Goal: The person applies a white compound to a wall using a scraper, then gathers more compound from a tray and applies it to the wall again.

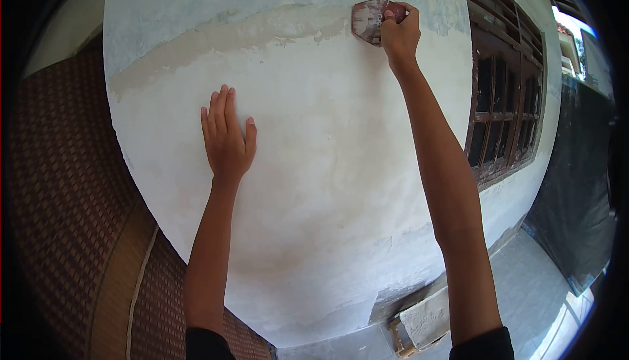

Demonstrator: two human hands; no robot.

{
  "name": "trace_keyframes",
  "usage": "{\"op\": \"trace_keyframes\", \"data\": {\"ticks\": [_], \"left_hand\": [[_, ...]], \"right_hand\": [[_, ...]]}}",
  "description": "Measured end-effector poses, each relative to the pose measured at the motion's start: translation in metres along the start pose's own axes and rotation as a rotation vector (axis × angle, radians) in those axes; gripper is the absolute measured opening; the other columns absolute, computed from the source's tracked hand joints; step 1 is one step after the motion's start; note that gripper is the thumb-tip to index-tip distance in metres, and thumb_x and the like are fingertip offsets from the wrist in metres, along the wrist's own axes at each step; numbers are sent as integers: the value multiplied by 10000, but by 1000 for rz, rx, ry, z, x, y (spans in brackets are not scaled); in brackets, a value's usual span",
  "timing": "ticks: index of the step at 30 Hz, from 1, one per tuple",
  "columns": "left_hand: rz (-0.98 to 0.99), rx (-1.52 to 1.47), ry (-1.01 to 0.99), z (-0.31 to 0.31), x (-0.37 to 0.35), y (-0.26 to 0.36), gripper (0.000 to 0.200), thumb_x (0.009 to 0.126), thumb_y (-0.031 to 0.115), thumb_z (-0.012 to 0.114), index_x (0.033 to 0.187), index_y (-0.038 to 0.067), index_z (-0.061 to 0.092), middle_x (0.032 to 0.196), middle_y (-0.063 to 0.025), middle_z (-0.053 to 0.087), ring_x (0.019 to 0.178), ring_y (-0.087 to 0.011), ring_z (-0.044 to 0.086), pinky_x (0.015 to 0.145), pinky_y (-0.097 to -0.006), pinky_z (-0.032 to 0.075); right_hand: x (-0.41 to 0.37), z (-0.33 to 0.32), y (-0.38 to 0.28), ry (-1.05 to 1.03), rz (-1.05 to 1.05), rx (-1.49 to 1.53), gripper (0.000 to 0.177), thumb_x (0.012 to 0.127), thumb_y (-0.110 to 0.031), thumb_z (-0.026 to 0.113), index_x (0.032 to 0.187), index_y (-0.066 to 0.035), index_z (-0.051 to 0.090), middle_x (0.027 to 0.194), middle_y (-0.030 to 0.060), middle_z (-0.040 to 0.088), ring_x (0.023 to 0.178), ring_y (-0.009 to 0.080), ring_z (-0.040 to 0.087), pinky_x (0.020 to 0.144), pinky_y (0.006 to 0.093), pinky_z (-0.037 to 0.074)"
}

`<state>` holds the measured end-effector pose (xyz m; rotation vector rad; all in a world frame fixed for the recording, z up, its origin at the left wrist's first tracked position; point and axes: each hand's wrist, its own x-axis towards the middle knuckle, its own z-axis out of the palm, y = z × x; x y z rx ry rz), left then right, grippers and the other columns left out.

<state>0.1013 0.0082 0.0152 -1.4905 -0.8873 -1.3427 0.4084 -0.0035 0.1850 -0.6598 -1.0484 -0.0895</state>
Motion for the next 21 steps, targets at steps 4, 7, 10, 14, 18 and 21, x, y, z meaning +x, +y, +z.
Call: {"op": "trace_keyframes", "data": {"ticks": [4, 7, 10, 14, 18, 21], "left_hand": [[8, -4, 3, 1, 2, -2, 615, 943, 164, 538, 1517, 32, 361, 1563, -123, 383, 1475, -307, 309, 1215, -531, 200], [5, -14, 5, 0, 2, -2, 614, 942, 167, 541, 1515, 35, 364, 1561, -121, 386, 1474, -304, 310, 1216, -529, 200], [3, -12, 6, 1, 1, -2, 612, 943, 168, 539, 1515, 39, 364, 1562, -120, 385, 1475, -300, 310, 1219, -525, 201], [1, -11, 1, 1, 1, -2, 613, 944, 172, 540, 1517, 44, 363, 1564, -117, 383, 1477, -297, 307, 1220, -523, 203], [3, -23, 7, -1, 3, -3, 585, 965, 190, 526, 1511, 49, 370, 1558, -117, 385, 1475, -295, 310, 1222, -523, 194], [-19, -111, 27, 3, -1, 7, 538, 991, 202, 499, 1492, 44, 387, 1539, -126, 401, 1462, -298, 327, 1221, -521, 186]], "right_hand": [[-11, 16, -1, -173, -239, -51, 313, 953, -102, 595, 1247, -31, 517, 1093, 232, 683, 1005, 322, 680, 904, 394, 512], [-3, 7, 9, -26, -135, -117, 314, 949, -86, 586, 1247, -25, 511, 1087, 233, 680, 1019, 334, 677, 891, 398, 519], [-3, -10, 2, 32, -37, -55, 330, 959, -83, 580, 1270, -17, 494, 1126, 202, 661, 994, 283, 670, 851, 378, 533], [-7, -16, 8, 15, 111, 239, 358, 983, -91, 569, 1321, -33, 467, 1181, 142, 609, 934, 185, 625, 794, 320, 532], [-30, -39, 15, -89, 286, 478, 375, 992, -88, 577, 1339, -10, 453, 1160, 130, 616, 926, 179, 635, 759, 322, 536], [-55, -75, 29, -122, 400, 539, 375, 1003, -94, 575, 1343, 6, 449, 1147, 113, 621, 919, 172, 640, 743, 330, 540]]}}
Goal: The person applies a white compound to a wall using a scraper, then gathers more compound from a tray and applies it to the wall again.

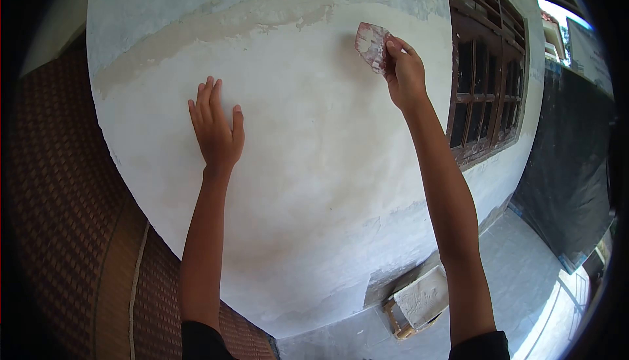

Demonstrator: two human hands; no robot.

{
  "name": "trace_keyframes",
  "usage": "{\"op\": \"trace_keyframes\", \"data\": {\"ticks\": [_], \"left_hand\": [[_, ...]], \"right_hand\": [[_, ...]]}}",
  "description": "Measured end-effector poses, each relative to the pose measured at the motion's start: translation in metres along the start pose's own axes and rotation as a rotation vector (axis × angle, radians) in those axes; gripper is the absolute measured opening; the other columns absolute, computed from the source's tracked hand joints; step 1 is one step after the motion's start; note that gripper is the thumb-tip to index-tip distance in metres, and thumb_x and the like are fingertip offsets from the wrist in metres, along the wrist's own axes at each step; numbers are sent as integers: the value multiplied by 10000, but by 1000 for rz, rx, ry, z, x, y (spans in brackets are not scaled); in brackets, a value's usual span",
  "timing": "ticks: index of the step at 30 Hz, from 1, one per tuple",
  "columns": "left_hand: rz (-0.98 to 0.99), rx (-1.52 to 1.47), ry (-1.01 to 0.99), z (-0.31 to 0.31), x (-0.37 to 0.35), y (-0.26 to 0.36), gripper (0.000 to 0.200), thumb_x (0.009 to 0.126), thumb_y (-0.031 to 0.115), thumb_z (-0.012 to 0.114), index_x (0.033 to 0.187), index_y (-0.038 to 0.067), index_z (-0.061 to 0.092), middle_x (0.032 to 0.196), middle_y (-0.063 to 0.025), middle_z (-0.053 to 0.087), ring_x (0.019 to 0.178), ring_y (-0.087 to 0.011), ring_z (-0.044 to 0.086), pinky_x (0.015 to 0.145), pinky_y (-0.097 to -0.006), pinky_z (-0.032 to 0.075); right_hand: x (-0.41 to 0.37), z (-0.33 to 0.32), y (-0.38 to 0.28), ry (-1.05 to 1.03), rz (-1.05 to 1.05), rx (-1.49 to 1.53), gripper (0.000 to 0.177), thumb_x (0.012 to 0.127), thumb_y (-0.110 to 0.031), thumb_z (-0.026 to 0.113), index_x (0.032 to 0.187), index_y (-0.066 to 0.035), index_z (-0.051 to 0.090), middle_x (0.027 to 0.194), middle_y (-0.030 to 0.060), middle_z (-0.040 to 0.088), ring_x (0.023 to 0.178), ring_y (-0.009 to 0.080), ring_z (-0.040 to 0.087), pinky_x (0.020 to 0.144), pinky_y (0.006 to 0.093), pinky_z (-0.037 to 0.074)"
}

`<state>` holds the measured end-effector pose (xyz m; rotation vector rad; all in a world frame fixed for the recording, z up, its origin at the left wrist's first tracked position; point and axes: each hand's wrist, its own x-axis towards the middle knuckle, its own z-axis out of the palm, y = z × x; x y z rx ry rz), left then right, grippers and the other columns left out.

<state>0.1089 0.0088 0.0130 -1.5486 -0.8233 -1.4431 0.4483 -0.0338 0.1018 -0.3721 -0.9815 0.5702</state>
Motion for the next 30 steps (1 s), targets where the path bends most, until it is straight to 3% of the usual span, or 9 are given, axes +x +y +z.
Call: {"op": "trace_keyframes", "data": {"ticks": [3, 6, 9, 12, 19, 24, 30], "left_hand": [[5, -159, -50, 1, -16, 41, 464, 1004, 174, 499, 1444, 38, 445, 1460, -135, 480, 1398, -304, 403, 1188, -495, 262], [13, -637, -167, 15, -44, 106, 389, 954, 95, 584, 1339, 44, 559, 1268, -132, 612, 1187, -296, 559, 998, -418, 467], [-97, -867, -320, 34, -84, 166, 327, 980, 101, 569, 1300, 39, 579, 1234, -134, 633, 1171, -288, 590, 996, -410, 474], [-254, -1028, -485, 53, -139, 224, 294, 987, 101, 572, 1273, 36, 590, 1193, -130, 663, 1136, -270, 626, 988, -402, 480], [-529, -1197, -852, 85, -283, 362, 276, 988, 104, 582, 1255, 36, 603, 1137, -124, 703, 1100, -239, 657, 971, -383, 486], [-722, -1222, -1177, 70, -409, 446, 280, 1023, 120, 537, 1279, 24, 596, 1175, -146, 690, 1138, -227, 652, 1012, -370, 483], [-894, -1220, -1345, 37, -547, 512, 289, 1003, 131, 568, 1263, 10, 603, 1154, -151, 688, 1104, -234, 660, 965, -368, 502]], "right_hand": [[-37, -48, 5, 56, 56, -10, 381, 1007, -98, 580, 1346, 12, 449, 1131, 102, 629, 916, 163, 646, 756, 348, 554], [-73, -105, 7, 162, 74, -65, 343, 1007, -99, 584, 1316, 10, 483, 1132, 100, 635, 937, 168, 656, 793, 360, 567], [-110, -184, 10, 156, 146, -73, 315, 1003, -136, 611, 1277, -4, 527, 1142, 90, 643, 988, 177, 663, 838, 362, 573], [-160, -257, 4, 311, 220, -154, 356, 984, -206, 662, 1272, -30, 549, 1165, 78, 649, 1048, 188, 661, 906, 384, 559], [-271, -430, 2, 607, 410, -267, 340, 993, -192, 643, 1260, -9, 541, 1196, 100, 643, 1065, 213, 660, 921, 403, 556], [-347, -537, 20, 748, 583, -287, 302, 1018, -146, 593, 1270, 6, 524, 1195, 112, 637, 1047, 206, 660, 893, 379, 565], [-420, -612, 41, 817, 800, -502, 288, 1028, -154, 581, 1258, 16, 554, 1169, 105, 647, 1013, 178, 648, 870, 346, 545]]}}
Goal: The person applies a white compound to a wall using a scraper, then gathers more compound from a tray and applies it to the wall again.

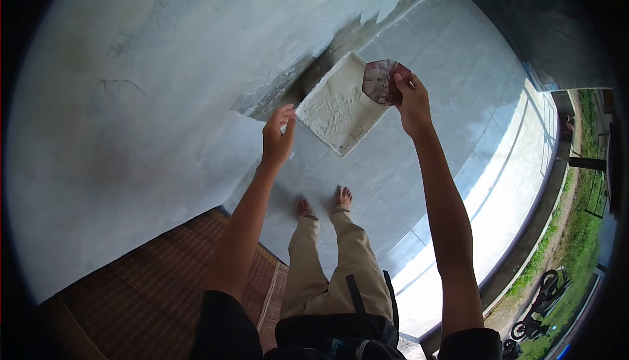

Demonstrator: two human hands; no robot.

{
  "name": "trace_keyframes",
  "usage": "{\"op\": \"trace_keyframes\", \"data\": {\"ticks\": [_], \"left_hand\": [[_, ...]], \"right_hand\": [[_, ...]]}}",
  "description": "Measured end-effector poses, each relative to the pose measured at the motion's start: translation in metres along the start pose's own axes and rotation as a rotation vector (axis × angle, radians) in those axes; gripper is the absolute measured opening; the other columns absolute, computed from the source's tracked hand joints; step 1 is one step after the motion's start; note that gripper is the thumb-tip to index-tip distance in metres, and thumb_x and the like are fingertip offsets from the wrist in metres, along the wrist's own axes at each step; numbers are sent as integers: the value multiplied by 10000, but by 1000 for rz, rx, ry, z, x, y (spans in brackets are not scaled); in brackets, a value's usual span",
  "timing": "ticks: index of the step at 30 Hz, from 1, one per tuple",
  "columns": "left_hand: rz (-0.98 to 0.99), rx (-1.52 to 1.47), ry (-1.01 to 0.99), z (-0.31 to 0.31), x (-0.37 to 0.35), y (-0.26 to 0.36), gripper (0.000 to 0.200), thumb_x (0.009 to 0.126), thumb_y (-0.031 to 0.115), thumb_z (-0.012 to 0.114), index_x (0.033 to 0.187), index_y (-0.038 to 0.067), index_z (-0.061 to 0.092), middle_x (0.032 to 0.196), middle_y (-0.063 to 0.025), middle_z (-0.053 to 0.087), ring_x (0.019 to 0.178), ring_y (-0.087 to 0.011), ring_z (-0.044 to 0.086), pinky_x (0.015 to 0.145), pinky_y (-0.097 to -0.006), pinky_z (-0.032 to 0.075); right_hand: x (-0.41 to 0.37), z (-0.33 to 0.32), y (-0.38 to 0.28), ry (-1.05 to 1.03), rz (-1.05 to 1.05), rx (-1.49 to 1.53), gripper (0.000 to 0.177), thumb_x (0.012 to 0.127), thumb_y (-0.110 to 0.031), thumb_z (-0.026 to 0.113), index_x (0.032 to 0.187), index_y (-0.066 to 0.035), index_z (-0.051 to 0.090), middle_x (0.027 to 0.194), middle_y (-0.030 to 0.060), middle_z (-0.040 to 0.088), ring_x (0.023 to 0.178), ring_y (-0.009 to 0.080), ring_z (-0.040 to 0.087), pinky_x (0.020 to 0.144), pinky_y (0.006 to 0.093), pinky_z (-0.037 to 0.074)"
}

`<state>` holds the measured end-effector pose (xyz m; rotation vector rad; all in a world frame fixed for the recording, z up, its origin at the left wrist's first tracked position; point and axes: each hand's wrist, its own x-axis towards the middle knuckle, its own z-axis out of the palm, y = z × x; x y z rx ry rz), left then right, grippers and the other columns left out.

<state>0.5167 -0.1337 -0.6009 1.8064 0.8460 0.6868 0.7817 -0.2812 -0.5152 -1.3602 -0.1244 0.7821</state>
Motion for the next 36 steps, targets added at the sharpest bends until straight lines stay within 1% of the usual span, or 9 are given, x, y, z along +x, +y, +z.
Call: {"op": "trace_keyframes", "data": {"ticks": [7, 10, 12, 13, 15, 16, 18, 27, 36], "left_hand": [[-167, -83, 4, 73, -16, -110, 294, 979, 124, 595, 1250, 8, 605, 1150, -157, 675, 1061, -252, 661, 926, -367, 514], [-202, -53, 17, 95, -21, -142, 307, 975, 135, 605, 1257, 13, 596, 1182, -163, 654, 1047, -267, 657, 922, -375, 516], [-230, -62, 20, 110, -24, -166, 328, 971, 141, 614, 1274, 20, 583, 1207, -164, 629, 1050, -273, 646, 920, -386, 514], [-254, -62, 25, 115, -28, -177, 350, 967, 148, 622, 1291, 27, 570, 1232, -164, 604, 1054, -279, 635, 917, -397, 512], [-277, -40, 24, 127, -35, -198, 383, 963, 154, 631, 1315, 31, 546, 1253, -160, 575, 1075, -279, 616, 923, -405, 504], [-285, -20, 25, 132, -38, -208, 418, 958, 161, 639, 1339, 35, 522, 1273, -157, 546, 1096, -280, 597, 930, -414, 496], [-307, -12, 32, 141, -45, -224, 458, 956, 166, 643, 1368, 37, 488, 1282, -156, 528, 1110, -281, 583, 937, -416, 487], [-387, -88, 26, 160, -57, -257, 592, 960, 180, 648, 1458, 21, 370, 1348, -200, 504, 1176, -302, 567, 970, -421, 474], [-432, -144, -32, 159, -56, -253, 636, 994, 195, 608, 1516, -9, 306, 1381, -230, 506, 1225, -289, 574, 1001, -412, 490]], "right_hand": [[74, -51, 128, 37, 41, -167, 309, 1028, -136, 571, 1287, 31, 570, 1152, 87, 667, 995, 152, 644, 871, 311, 516], [96, -58, 169, 46, -25, -345, 276, 1016, -113, 572, 1260, 13, 600, 1165, 115, 691, 1022, 183, 669, 886, 324, 517], [111, -61, 192, 109, -154, -829, 248, 986, -74, 581, 1222, -18, 632, 1127, 155, 722, 1031, 255, 704, 886, 352, 529], [119, -62, 201, 104, -145, -834, 248, 986, -74, 581, 1222, -18, 632, 1127, 155, 722, 1031, 255, 704, 886, 352, 529], [134, -61, 211, 16, -412, -1027, 225, 952, -37, 587, 1165, -36, 657, 1062, 177, 731, 1009, 339, 709, 865, 391, 542], [145, -61, 220, 12, -404, -1031, 225, 952, -37, 587, 1165, -36, 657, 1062, 177, 731, 1009, 339, 709, 865, 391, 542], [170, -63, 236, -174, -590, -955, 185, 928, -4, 582, 1087, -32, 671, 1016, 156, 741, 970, 351, 712, 823, 406, 556], [192, -47, 270, -289, -922, -1247, 122, 905, -35, 593, 972, -79, 686, 854, 112, 710, 797, 338, 675, 725, 455, 550], [174, -66, 273, -393, -961, -1348, 215, 840, 8, 610, 989, -124, 689, 867, 53, 720, 824, 269, 666, 758, 406, 527]]}}
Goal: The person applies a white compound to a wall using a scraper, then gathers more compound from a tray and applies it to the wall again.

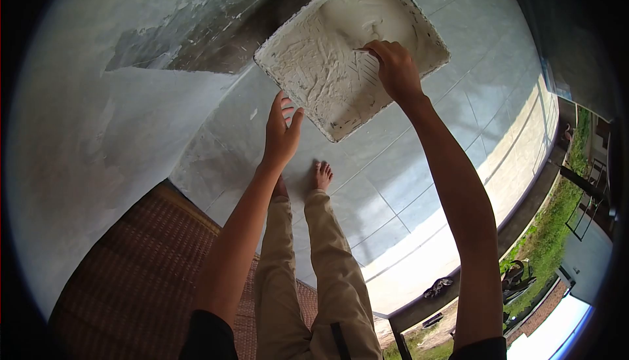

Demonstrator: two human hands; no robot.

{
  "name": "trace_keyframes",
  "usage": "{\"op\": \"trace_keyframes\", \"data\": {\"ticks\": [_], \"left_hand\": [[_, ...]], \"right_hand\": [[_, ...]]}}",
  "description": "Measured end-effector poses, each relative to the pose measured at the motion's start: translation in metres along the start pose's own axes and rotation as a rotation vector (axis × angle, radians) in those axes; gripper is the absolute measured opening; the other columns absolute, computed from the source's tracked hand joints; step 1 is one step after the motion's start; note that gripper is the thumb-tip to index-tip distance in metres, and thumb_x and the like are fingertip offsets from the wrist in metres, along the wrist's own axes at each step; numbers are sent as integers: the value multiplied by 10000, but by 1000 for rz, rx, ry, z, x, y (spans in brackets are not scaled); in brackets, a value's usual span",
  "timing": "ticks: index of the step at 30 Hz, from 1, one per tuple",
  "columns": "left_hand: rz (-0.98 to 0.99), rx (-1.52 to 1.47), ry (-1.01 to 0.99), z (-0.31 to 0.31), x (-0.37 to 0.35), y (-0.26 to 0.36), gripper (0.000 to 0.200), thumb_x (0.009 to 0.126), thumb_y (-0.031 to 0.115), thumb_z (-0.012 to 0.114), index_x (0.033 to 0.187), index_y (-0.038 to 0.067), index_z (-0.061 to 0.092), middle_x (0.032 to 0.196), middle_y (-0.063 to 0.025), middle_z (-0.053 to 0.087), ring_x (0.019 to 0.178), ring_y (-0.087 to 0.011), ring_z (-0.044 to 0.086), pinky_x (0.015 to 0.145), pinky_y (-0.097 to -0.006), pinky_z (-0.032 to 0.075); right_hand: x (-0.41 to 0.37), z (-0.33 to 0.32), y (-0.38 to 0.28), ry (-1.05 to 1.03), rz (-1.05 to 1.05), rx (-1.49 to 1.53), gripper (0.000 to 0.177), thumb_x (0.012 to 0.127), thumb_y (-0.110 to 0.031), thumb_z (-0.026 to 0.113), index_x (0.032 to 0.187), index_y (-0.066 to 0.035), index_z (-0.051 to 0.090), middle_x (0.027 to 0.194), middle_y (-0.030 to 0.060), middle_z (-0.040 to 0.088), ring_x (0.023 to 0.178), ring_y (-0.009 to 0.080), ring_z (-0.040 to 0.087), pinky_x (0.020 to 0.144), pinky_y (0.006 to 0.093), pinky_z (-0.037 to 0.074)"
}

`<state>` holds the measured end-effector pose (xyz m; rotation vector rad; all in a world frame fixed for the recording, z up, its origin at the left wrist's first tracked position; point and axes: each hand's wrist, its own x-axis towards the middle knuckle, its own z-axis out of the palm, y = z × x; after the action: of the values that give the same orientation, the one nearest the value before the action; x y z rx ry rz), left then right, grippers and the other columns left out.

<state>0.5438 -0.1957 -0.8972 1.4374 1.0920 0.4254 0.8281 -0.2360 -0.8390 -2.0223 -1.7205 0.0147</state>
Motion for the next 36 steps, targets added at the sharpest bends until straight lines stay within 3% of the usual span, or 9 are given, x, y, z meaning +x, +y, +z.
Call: {"op": "trace_keyframes", "data": {"ticks": [4, 6, 18, 25, 28, 30, 34, 36], "left_hand": [[-20, -7, -16, 1, -1, 4, 653, 1001, 205, 598, 1529, -20, 287, 1383, -236, 512, 1231, -291, 573, 1003, -406, 490], [-15, -32, -1, 2, -2, 1, 666, 993, 221, 612, 1526, -25, 296, 1365, -231, 529, 1211, -293, 580, 994, -403, 483], [-10, -54, 1, 2, -2, 4, 674, 992, 236, 613, 1521, -41, 299, 1351, -232, 544, 1186, -292, 594, 987, -402, 481], [-19, -47, -3, 1, -3, 8, 684, 993, 237, 608, 1524, -50, 288, 1340, -228, 551, 1183, -288, 599, 980, -398, 485], [-22, -39, -7, 1, -2, 8, 688, 992, 237, 610, 1526, -52, 286, 1341, -229, 551, 1181, -288, 601, 977, -399, 486], [-20, -37, -6, 1, -2, 8, 691, 991, 238, 612, 1527, -51, 285, 1345, -229, 550, 1180, -288, 601, 978, -400, 486], [-18, -16, -6, 1, -4, 8, 695, 993, 246, 610, 1531, -46, 282, 1359, -230, 546, 1175, -289, 602, 978, -400, 486], [-9, -19, -19, -1, -4, 9, 694, 995, 249, 608, 1533, -42, 281, 1363, -232, 544, 1174, -289, 603, 978, -399, 486]], "right_hand": [[-5, -5, -4, -41, -76, 7, 157, 855, 28, 632, 966, -69, 684, 852, 101, 708, 797, 306, 655, 726, 431, 523], [-2, -2, -1, -30, -32, 8, 286, 809, 53, 595, 996, -133, 704, 926, 34, 729, 863, 244, 666, 789, 391, 518], [-19, -20, -1, -255, -217, 51, 352, 772, 82, 609, 1023, -140, 717, 978, 18, 737, 890, 223, 661, 835, 360, 515], [-19, -12, 3, -215, -217, 46, 323, 791, 60, 628, 1021, -149, 718, 987, 17, 736, 915, 216, 657, 847, 359, 511], [-36, -28, 6, -270, -264, 68, 299, 808, 49, 627, 1016, -145, 715, 989, 14, 736, 920, 218, 657, 862, 362, 507], [-39, -34, 5, -423, -249, 65, 291, 819, 48, 626, 1014, -149, 713, 984, 14, 734, 925, 218, 660, 873, 372, 507], [-14, -38, 6, -398, -288, 84, 279, 825, 51, 625, 1014, -138, 707, 969, 28, 732, 916, 235, 669, 868, 389, 512], [-6, -37, 2, -581, -196, 86, 174, 866, 9, 654, 988, -105, 704, 992, 64, 726, 981, 274, 660, 869, 398, 507]]}}
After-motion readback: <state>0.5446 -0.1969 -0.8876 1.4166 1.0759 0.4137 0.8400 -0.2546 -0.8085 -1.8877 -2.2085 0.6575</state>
